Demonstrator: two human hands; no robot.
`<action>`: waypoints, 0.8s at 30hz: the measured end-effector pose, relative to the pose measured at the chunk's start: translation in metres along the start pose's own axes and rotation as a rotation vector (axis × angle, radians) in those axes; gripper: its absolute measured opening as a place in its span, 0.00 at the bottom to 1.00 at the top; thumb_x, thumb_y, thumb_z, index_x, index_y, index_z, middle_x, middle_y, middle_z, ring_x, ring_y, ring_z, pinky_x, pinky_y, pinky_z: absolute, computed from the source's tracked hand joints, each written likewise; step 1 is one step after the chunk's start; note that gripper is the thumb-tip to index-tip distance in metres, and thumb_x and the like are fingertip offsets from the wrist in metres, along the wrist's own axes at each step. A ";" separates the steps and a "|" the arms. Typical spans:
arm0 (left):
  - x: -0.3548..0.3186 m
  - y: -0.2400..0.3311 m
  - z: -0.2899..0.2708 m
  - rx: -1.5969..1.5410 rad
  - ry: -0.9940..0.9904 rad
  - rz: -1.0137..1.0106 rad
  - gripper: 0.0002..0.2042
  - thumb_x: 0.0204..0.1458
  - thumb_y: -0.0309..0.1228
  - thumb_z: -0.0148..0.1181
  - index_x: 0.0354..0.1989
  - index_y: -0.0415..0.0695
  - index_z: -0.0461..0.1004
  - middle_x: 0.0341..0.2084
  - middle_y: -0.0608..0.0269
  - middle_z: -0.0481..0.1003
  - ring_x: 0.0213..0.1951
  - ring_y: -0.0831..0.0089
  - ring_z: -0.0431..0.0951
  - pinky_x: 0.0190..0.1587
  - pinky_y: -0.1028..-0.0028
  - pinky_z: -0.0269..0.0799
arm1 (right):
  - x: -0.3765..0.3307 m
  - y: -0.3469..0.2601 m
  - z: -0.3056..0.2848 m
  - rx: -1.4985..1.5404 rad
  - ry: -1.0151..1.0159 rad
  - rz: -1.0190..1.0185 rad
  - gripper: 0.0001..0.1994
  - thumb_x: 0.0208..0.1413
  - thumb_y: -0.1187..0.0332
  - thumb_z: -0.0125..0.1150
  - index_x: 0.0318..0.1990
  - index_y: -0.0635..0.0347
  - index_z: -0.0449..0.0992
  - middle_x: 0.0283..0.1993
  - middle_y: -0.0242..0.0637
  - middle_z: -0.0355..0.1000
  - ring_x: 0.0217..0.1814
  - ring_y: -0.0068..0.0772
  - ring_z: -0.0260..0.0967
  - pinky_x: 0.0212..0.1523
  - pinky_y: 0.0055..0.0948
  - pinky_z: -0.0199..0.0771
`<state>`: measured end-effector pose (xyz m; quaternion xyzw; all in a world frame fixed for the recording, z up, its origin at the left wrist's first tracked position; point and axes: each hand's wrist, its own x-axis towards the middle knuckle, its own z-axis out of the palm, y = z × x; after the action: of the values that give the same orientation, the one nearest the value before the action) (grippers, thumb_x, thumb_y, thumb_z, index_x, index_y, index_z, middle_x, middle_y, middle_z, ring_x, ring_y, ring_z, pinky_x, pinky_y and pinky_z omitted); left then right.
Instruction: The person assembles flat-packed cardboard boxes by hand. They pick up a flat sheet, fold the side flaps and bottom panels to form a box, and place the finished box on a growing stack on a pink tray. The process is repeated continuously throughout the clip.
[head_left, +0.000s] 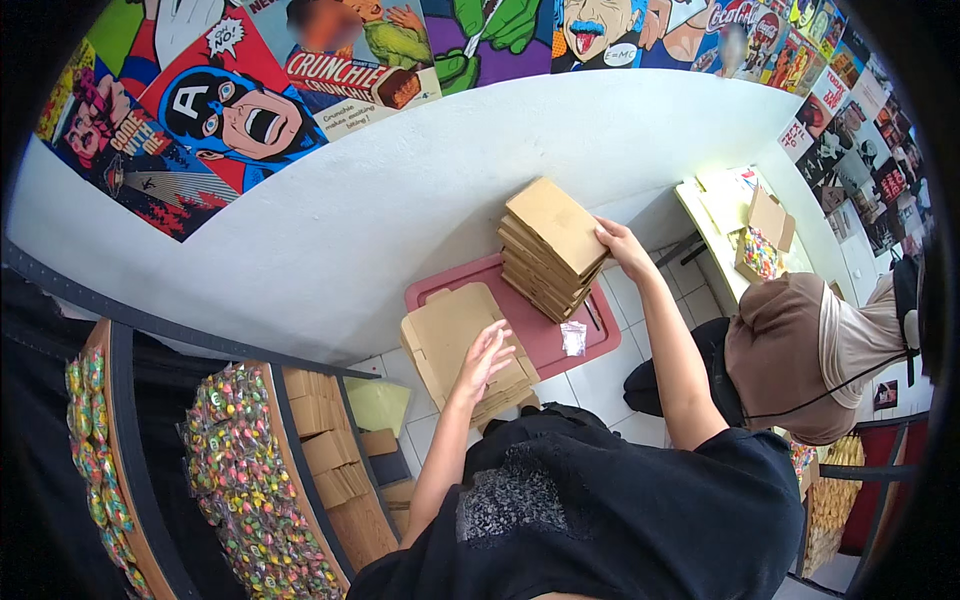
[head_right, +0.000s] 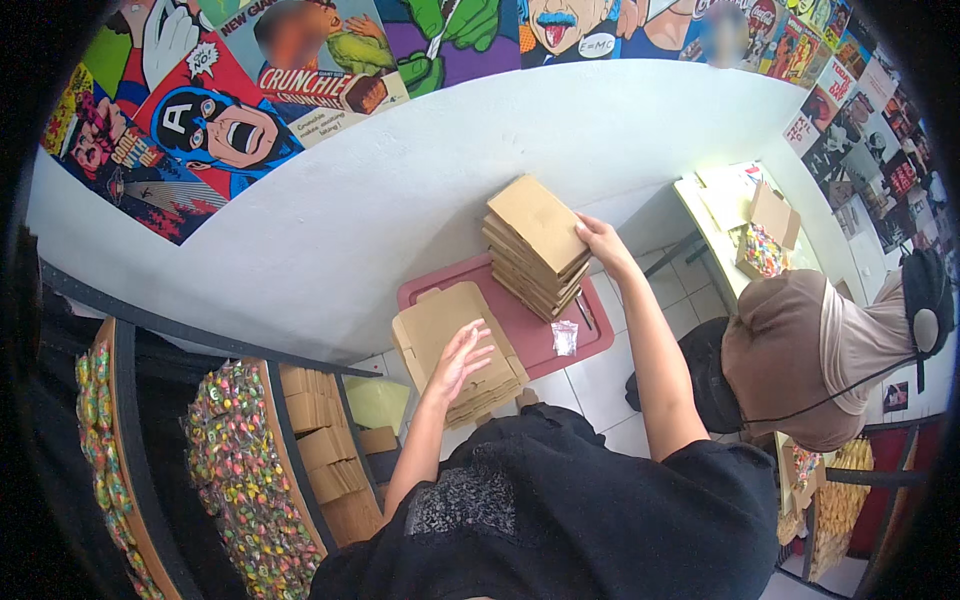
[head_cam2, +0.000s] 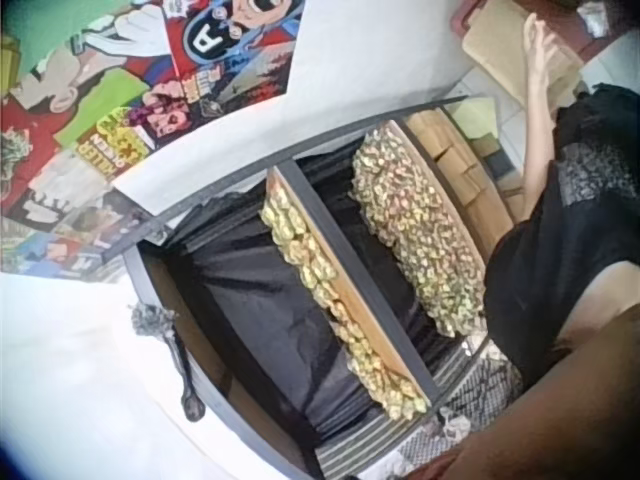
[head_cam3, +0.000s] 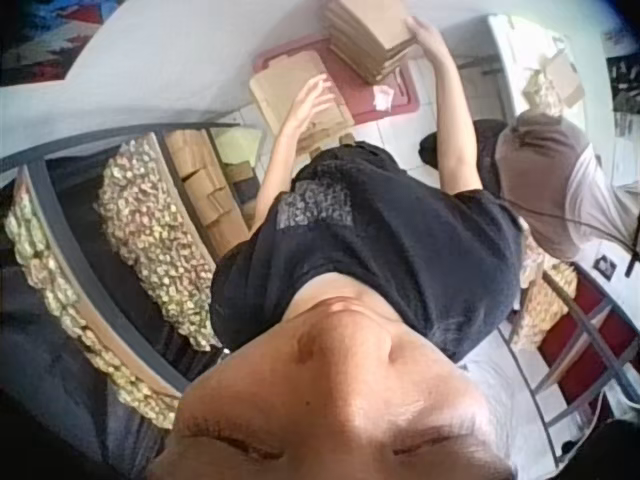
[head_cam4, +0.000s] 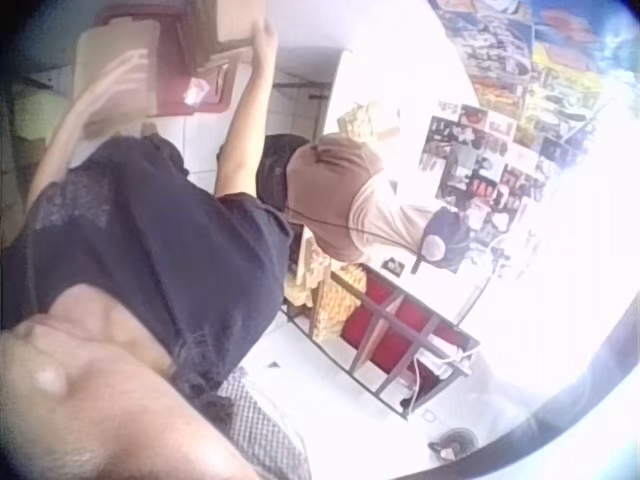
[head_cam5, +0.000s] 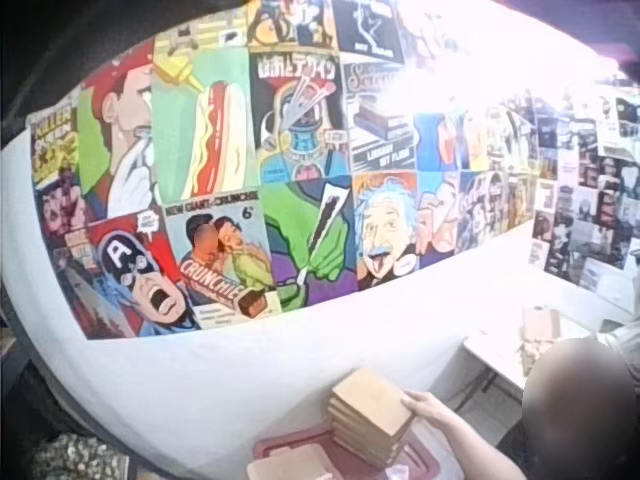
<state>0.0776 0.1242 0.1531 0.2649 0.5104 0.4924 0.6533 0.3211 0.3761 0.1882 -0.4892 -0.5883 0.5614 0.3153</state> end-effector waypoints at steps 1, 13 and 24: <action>0.003 -0.009 -0.007 0.006 0.013 -0.007 0.25 0.62 0.47 0.47 0.64 0.49 0.59 0.59 0.54 0.63 0.57 0.58 0.69 0.58 0.58 0.65 | 0.010 0.007 -0.002 -0.089 -0.011 -0.032 0.21 0.63 0.64 0.50 0.61 0.64 0.65 0.51 0.41 0.72 0.52 0.27 0.68 0.52 0.29 0.68; -0.024 -0.059 -0.114 -0.076 0.545 -0.035 0.23 0.60 0.45 0.51 0.60 0.47 0.64 0.56 0.58 0.67 0.57 0.61 0.67 0.58 0.61 0.63 | 0.036 0.011 0.019 -0.702 0.175 -0.175 0.20 0.57 0.53 0.55 0.54 0.49 0.74 0.49 0.51 0.74 0.52 0.48 0.72 0.52 0.37 0.69; -0.004 -0.204 -0.175 0.499 1.004 -0.233 0.19 0.55 0.36 0.55 0.52 0.40 0.72 0.48 0.48 0.75 0.53 0.57 0.73 0.55 0.65 0.66 | 0.023 -0.014 0.063 -1.000 0.397 -0.626 0.18 0.61 0.58 0.52 0.57 0.42 0.71 0.63 0.40 0.62 0.66 0.44 0.58 0.64 0.47 0.54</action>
<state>-0.0091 0.0166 -0.0777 0.0868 0.8848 0.3474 0.2982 0.2523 0.3765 0.1866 -0.4768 -0.8258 -0.0027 0.3010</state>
